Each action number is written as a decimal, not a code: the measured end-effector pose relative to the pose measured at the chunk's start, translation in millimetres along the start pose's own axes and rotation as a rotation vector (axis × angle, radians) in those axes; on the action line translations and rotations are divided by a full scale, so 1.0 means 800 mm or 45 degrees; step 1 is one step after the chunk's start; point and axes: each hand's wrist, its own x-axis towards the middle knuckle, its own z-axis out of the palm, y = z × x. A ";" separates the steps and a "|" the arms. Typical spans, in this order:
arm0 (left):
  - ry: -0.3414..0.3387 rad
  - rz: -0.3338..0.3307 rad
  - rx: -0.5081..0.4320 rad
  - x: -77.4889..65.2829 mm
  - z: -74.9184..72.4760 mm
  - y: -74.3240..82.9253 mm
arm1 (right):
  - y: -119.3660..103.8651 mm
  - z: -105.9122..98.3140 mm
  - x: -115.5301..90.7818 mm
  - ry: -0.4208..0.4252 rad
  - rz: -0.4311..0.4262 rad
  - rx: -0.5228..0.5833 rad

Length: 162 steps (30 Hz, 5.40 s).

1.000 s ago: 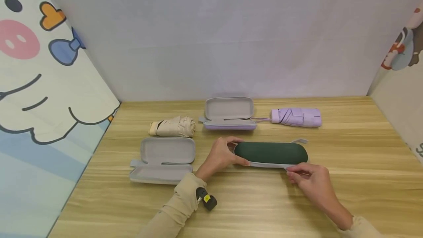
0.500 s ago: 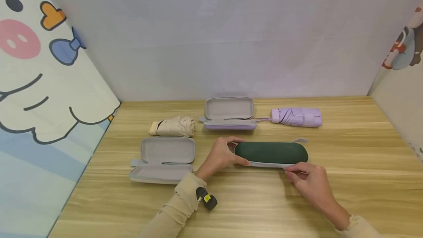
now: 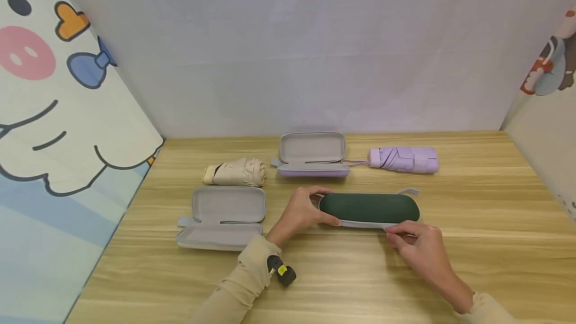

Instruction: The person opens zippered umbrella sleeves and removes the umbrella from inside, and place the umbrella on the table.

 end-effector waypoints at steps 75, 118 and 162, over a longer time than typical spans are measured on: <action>-0.004 0.004 -0.045 -0.001 -0.002 0.000 | -0.014 0.032 0.009 0.076 -0.076 -0.116; 0.034 0.068 -0.004 -0.008 0.001 -0.002 | -0.028 0.052 0.013 0.068 -0.122 -0.067; 0.088 0.251 0.231 -0.029 0.014 0.006 | -0.027 0.059 0.009 -0.008 -0.154 -0.034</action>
